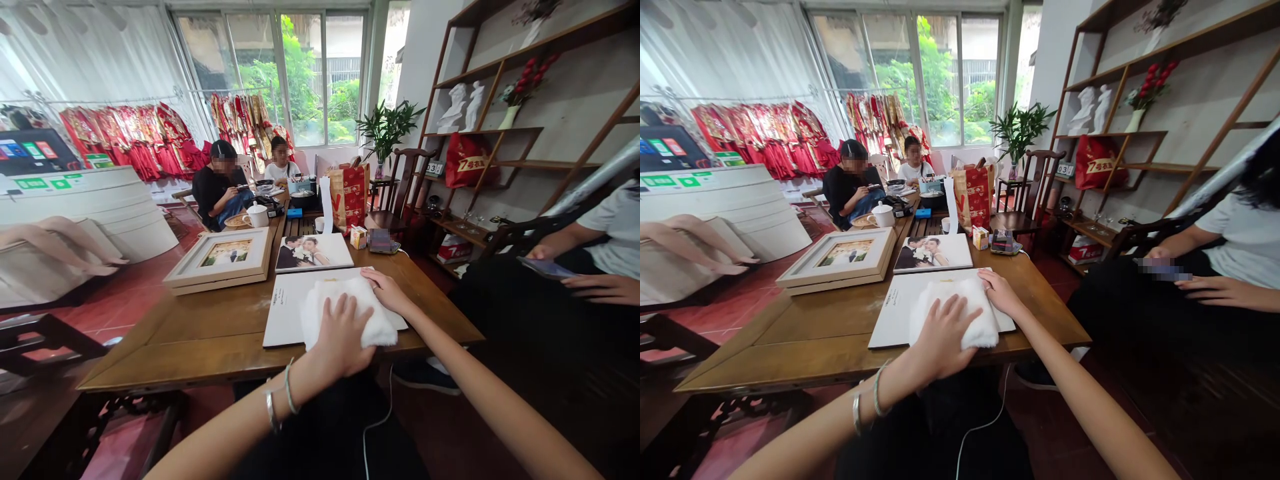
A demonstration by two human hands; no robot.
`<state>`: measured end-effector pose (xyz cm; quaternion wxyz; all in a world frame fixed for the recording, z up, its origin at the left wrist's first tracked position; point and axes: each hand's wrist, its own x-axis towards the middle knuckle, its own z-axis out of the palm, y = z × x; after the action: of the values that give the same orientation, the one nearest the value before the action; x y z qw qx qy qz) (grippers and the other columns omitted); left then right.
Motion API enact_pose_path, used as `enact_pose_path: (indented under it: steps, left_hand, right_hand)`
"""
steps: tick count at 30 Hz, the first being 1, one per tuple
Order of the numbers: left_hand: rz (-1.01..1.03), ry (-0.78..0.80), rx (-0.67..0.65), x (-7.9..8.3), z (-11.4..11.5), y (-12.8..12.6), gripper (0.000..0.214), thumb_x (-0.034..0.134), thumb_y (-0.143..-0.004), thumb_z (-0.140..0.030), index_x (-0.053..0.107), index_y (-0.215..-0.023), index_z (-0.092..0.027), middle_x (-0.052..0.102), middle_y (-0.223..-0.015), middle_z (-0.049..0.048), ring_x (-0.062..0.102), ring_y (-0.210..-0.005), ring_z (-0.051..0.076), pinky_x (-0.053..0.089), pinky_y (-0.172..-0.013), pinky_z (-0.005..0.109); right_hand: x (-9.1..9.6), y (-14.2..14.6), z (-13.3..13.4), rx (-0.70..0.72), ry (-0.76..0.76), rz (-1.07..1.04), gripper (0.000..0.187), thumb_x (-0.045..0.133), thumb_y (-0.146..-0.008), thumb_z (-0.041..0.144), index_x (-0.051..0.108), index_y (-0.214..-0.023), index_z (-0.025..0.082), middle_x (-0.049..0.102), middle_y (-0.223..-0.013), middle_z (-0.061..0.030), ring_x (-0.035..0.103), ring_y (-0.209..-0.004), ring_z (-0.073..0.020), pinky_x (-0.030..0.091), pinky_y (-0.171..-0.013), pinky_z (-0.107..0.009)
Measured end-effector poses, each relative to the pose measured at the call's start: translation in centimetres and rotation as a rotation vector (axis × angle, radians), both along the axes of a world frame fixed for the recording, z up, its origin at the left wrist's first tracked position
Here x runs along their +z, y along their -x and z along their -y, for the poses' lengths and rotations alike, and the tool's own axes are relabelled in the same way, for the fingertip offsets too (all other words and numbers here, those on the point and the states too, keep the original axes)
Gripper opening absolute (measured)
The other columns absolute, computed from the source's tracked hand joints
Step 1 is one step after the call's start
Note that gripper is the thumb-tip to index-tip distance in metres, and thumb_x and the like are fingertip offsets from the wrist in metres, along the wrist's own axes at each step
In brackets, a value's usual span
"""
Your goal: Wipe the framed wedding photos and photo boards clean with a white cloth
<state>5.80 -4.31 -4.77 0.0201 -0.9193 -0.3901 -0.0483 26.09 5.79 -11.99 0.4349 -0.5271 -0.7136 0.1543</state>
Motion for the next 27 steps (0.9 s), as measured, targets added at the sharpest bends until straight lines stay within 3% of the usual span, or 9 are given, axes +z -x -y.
enact_pose_path:
  steps: [6,10,14,20,22,24,27]
  left_hand:
    - [-0.058,-0.026,0.080,0.8,-7.0,-0.9,0.057,0.049,-0.086,-0.050,0.041,-0.137,-0.027,0.044,-0.138,0.0123,0.034,-0.130,0.032,0.027,-0.103,0.055]
    - [-0.068,-0.025,0.096,1.2,-9.1,-1.1,0.052,0.046,-0.087,-0.045,0.044,-0.135,-0.024,0.050,-0.129,0.0131,0.039,-0.124,0.032,0.030,-0.101,0.055]
    - [-0.083,-0.005,0.057,1.7,-7.3,-0.7,0.047,0.046,-0.087,-0.041,0.050,-0.130,-0.021,0.050,-0.128,0.0138,0.038,-0.125,0.032,0.029,-0.103,0.054]
    - [-0.076,0.048,-0.032,1.7,0.5,2.1,0.062,0.054,-0.080,-0.044,0.041,-0.136,-0.022,0.036,-0.143,0.0149,0.027,-0.135,0.035,0.025,-0.107,0.055]
    - [-0.066,0.080,-0.037,1.6,2.1,3.2,0.065,0.055,-0.079,-0.045,0.038,-0.139,-0.025,0.032,-0.147,0.0139,0.025,-0.136,0.035,0.025,-0.107,0.057]
    - [-0.045,0.097,-0.047,1.4,2.4,3.9,0.065,0.054,-0.080,-0.045,0.035,-0.140,-0.028,0.030,-0.149,0.0120,0.023,-0.137,0.034,0.025,-0.106,0.059]
    - [-0.027,0.094,-0.043,1.2,0.6,4.1,0.064,0.054,-0.081,-0.043,0.035,-0.141,-0.030,0.031,-0.150,0.0100,0.023,-0.138,0.033,0.025,-0.107,0.058]
  right_hand:
    - [0.0,-0.1,0.0,0.021,-0.012,-0.004,0.035,0.046,-0.081,0.017,0.068,-0.108,0.022,0.063,-0.124,-0.0068,0.055,-0.120,-0.0230,0.037,-0.108,-0.045]
    - [-0.3,-0.1,-0.2,0.008,-0.021,0.000,0.039,0.046,-0.079,0.014,0.068,-0.110,0.023,0.063,-0.124,-0.0066,0.055,-0.120,-0.0221,0.035,-0.109,-0.045]
    - [-0.2,0.0,-0.1,-0.003,-0.027,0.021,0.038,0.044,-0.081,0.015,0.068,-0.110,0.022,0.062,-0.125,-0.0074,0.054,-0.121,-0.0219,0.037,-0.108,-0.044]
    - [-0.1,0.1,0.1,-0.022,-0.009,0.045,0.036,0.043,-0.084,0.016,0.067,-0.111,0.021,0.062,-0.126,-0.0082,0.053,-0.122,-0.0218,0.035,-0.109,-0.046]
    - [-0.1,0.1,0.0,-0.025,-0.001,0.047,0.036,0.043,-0.084,0.016,0.067,-0.111,0.019,0.061,-0.127,-0.0093,0.052,-0.123,-0.0220,0.035,-0.110,-0.046]
    - [-0.2,0.0,-0.1,-0.026,0.001,0.041,0.036,0.044,-0.084,0.015,0.067,-0.111,0.020,0.061,-0.126,-0.0088,0.052,-0.123,-0.0220,0.035,-0.110,-0.046]
    - [-0.2,0.0,-0.1,-0.019,0.004,0.039,0.035,0.044,-0.084,0.015,0.068,-0.110,0.020,0.061,-0.127,-0.0090,0.053,-0.123,-0.0223,0.035,-0.110,-0.046]
